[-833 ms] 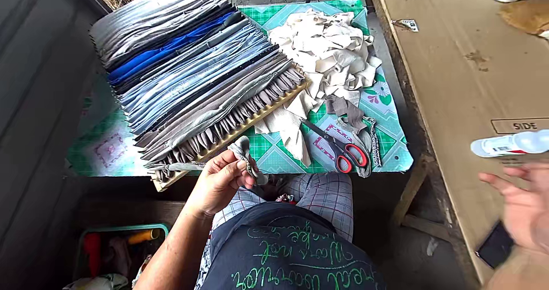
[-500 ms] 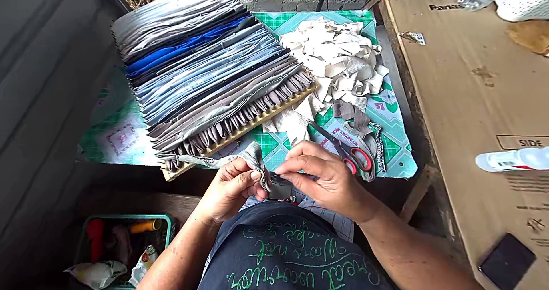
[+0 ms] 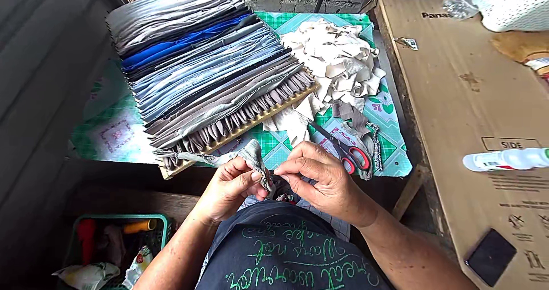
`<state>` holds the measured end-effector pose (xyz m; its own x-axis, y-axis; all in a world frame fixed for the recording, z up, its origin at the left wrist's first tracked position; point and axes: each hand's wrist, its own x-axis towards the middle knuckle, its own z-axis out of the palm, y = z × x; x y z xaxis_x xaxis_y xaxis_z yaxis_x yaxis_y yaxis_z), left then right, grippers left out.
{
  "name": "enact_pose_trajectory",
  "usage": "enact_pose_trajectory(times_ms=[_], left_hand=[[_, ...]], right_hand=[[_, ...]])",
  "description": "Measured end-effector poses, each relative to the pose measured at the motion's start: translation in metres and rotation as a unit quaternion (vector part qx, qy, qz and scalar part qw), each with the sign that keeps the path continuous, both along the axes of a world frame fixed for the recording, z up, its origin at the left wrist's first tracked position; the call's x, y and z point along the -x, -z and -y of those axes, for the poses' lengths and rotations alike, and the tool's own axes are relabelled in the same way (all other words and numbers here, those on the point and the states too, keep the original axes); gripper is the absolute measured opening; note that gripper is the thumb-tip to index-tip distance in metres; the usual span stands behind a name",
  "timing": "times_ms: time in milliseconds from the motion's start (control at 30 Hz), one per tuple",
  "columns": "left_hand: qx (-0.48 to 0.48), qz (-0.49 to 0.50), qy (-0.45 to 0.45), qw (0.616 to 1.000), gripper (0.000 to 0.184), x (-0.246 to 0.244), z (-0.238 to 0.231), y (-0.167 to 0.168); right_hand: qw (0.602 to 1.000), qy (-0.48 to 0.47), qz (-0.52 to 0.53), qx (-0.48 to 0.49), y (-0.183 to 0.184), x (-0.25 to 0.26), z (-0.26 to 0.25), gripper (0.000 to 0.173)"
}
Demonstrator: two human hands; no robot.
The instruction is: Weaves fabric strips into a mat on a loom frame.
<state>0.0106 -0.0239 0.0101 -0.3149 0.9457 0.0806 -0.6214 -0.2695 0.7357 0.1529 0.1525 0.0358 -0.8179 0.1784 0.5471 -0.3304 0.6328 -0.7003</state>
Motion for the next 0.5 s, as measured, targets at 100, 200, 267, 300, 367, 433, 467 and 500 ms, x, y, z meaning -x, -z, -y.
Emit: enact_pose_trajectory(times_ms=[100, 200, 267, 300, 367, 433, 467, 500], left_hand=[[0.004, -0.002, 0.0, 1.0, 0.012, -0.0015, -0.0004, 0.0005], [0.004, 0.0, 0.005, 1.0, 0.013, -0.0026, -0.0012, 0.0004], [0.006, 0.003, 0.006, 1.0, 0.013, -0.0024, -0.0013, 0.0001], [0.006, 0.003, 0.007, 1.0, 0.013, -0.0024, -0.0014, -0.0001], [0.007, 0.0, 0.007, 1.0, 0.013, -0.0028, -0.0018, -0.0002], [0.007, -0.003, 0.009, 1.0, 0.013, -0.0032, -0.0027, -0.0001], [0.006, -0.005, 0.01, 1.0, 0.013, -0.0033, -0.0031, 0.0002], [0.006, -0.005, 0.011, 1.0, 0.013, -0.0037, -0.0034, 0.0004]], right_hand=[[1.0, 0.004, 0.001, -0.003, 0.0005, -0.0001, 0.0006, 0.013], [1.0, 0.002, 0.003, -0.005, 0.0003, -0.0012, -0.0001, 0.014], [1.0, 0.003, 0.004, -0.004, 0.0006, -0.0018, -0.0009, 0.014], [1.0, 0.002, 0.005, -0.003, 0.0006, -0.0021, -0.0012, 0.014], [1.0, 0.001, 0.008, -0.002, 0.0008, -0.0031, -0.0016, 0.015], [1.0, 0.002, 0.012, -0.006, 0.001, -0.0039, -0.0013, 0.014], [1.0, 0.003, 0.014, -0.007, 0.0012, -0.0041, -0.0009, 0.015], [1.0, 0.003, 0.015, -0.005, 0.0013, -0.0041, -0.0006, 0.015]])
